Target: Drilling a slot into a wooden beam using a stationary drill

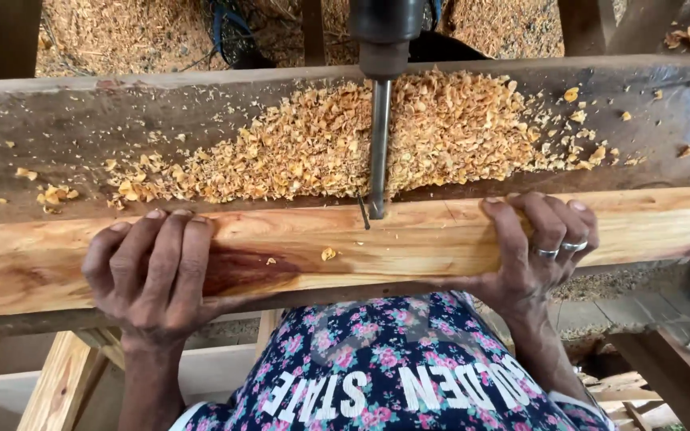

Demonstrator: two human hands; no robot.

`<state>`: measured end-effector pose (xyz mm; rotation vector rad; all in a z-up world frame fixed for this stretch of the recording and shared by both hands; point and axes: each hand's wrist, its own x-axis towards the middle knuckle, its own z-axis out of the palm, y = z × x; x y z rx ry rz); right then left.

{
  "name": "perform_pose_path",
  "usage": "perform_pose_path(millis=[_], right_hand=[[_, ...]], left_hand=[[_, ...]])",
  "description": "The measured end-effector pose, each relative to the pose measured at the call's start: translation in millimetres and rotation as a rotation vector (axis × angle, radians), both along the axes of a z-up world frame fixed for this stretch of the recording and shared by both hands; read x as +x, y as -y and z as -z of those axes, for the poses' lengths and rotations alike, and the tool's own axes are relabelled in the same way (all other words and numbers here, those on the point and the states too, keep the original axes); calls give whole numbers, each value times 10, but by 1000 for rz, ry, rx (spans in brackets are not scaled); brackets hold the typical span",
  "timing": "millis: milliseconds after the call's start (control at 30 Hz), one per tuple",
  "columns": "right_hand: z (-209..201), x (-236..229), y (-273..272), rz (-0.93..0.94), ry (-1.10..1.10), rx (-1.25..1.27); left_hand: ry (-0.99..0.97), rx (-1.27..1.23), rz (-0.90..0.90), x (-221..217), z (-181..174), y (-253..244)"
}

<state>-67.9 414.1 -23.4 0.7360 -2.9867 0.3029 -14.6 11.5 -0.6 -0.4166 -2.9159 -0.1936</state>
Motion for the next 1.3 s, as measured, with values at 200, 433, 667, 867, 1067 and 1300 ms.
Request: perform_pose_path(millis=[200, 433, 667, 867, 1067, 1300], right_hand=[[-124, -215, 177, -33, 17, -76], [-87, -250, 186, -42, 8, -66], [72, -27, 35, -11, -41, -10], [-187, -319, 336, -54, -15, -52], [108, 179, 69, 11, -56, -52], [-129, 418, 159, 45, -19, -79]], left_hand=[[-33, -21, 6, -51, 5, 33], [-45, 10, -21, -77, 31, 30], [-40, -19, 20, -71, -2, 74], [-50, -22, -5, -58, 54, 139], [19, 41, 33, 114, -40, 118], [-13, 302, -28, 171, -3, -202]])
